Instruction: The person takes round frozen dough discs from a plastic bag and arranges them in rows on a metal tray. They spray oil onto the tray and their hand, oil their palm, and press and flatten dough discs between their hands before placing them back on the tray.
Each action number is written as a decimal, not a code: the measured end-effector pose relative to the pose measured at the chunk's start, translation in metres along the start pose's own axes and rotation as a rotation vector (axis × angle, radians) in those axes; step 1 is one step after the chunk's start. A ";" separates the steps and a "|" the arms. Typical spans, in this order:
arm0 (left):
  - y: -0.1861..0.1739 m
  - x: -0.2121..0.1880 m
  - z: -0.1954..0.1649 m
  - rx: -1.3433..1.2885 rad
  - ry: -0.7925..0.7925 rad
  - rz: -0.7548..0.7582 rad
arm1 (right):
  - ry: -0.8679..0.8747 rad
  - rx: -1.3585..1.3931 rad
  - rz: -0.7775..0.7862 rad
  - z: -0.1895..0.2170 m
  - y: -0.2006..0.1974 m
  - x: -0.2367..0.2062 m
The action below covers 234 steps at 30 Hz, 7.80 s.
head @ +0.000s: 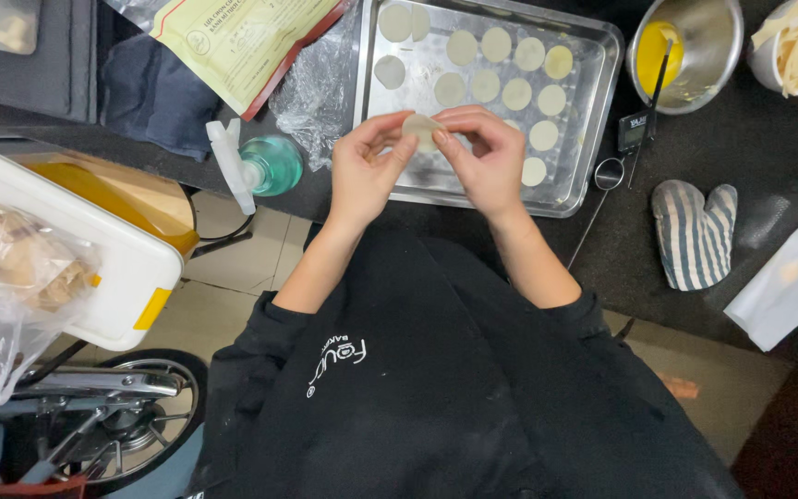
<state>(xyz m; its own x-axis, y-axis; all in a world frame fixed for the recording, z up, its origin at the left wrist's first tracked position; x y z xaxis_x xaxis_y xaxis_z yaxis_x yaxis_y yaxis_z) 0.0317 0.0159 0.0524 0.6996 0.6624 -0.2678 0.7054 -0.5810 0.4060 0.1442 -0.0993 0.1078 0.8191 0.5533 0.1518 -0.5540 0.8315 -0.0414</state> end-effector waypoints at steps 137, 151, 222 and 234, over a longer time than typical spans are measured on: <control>0.003 0.001 0.003 0.318 0.090 0.037 | 0.298 0.010 0.091 -0.042 -0.013 0.000; -0.005 0.006 0.020 0.057 -0.105 0.021 | 0.470 0.116 0.177 -0.046 -0.009 -0.007; 0.002 0.005 0.062 1.128 0.950 0.493 | -0.685 -0.924 0.321 -0.069 -0.026 -0.059; -0.011 -0.017 0.074 1.392 0.931 0.764 | -0.496 -1.070 0.563 -0.091 -0.035 -0.080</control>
<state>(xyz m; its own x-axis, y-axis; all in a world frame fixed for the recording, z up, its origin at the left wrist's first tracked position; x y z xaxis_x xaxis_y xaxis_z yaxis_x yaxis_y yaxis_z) 0.0204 -0.0246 -0.0123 0.9342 -0.1679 0.3148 0.2122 -0.4479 -0.8685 0.1113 -0.1681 0.0069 0.2464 0.9498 0.1928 -0.2203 0.2486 -0.9432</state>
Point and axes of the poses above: each hand's wrist, its own x-axis towards the middle knuckle, its own y-axis out of the palm, z = x × y, the point moved 6 cm from there along x, towards the middle knuckle, and after that the axes turned 14 degrees about -z, right-handed, at the moved point
